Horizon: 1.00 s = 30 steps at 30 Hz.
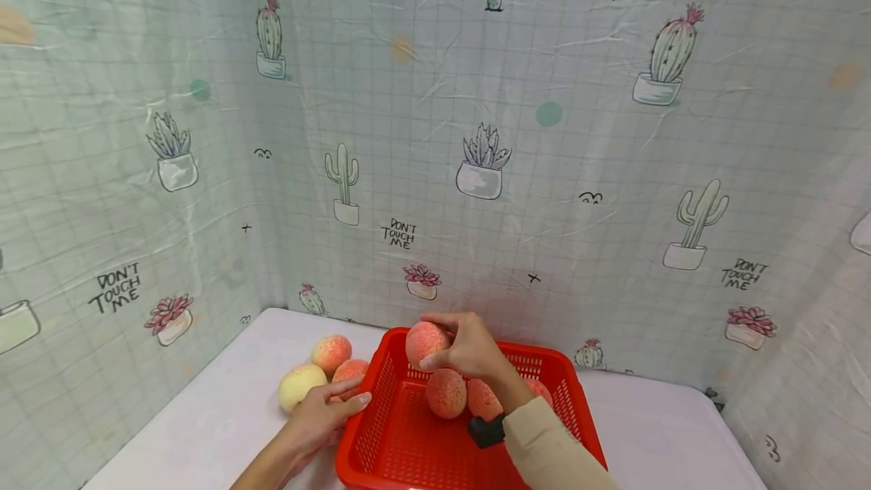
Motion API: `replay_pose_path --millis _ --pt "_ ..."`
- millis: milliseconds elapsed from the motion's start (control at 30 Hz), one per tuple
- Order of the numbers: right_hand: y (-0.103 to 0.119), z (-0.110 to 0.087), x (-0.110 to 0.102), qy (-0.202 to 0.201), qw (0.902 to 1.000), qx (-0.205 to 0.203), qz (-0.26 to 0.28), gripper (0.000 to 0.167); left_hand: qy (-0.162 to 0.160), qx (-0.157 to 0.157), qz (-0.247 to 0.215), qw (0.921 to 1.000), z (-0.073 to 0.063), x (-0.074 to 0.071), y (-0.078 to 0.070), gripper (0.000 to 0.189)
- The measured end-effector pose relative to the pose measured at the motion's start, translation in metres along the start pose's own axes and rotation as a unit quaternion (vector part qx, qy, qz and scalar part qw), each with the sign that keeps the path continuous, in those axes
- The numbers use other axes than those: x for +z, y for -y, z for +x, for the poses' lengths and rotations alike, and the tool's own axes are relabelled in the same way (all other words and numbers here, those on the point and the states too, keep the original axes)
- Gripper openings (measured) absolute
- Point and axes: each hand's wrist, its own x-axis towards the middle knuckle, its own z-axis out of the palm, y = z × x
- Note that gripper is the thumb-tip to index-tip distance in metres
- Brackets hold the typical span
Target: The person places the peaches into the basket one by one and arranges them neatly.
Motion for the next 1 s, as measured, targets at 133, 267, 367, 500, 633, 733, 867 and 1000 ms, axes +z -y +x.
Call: replay_pose_path --millis 133,267,367,500,633,733,867,1000 --pt "0.002 0.001 0.004 0.000 1.0000 0.002 -0.005 0.066 0.002 0.008 -0.005 1.0000 -0.001 0.000 0.001 0.068" --pt "0.004 0.002 0.006 -0.001 0.9999 0.003 -0.013 0.065 0.002 0.012 -0.008 0.9999 -0.001 -0.001 0.001 0.069" --pt "0.003 0.004 0.008 0.000 0.9997 0.002 -0.024 0.065 0.002 0.012 -0.008 0.9999 -0.001 -0.001 0.002 0.069" --pt "0.001 0.006 0.012 0.000 0.9995 0.003 -0.032 0.065 0.004 0.012 -0.011 0.9999 0.000 -0.002 0.003 0.069" --pt "-0.002 0.008 0.014 0.000 0.9992 0.001 -0.040 0.065 0.005 0.015 -0.014 0.9998 0.000 -0.001 0.004 0.069" --pt "-0.004 0.009 0.015 0.000 0.9990 0.001 -0.045 0.066 0.004 0.017 -0.013 0.9998 0.000 -0.001 0.004 0.069" --pt "-0.005 0.011 0.018 0.000 0.9992 0.001 -0.041 0.066 0.004 0.015 -0.011 0.9998 -0.001 -0.001 0.003 0.070" --pt "-0.006 0.013 0.020 0.001 0.9991 0.002 -0.043 0.066 0.008 0.017 -0.014 0.9997 -0.001 -0.001 0.003 0.069"
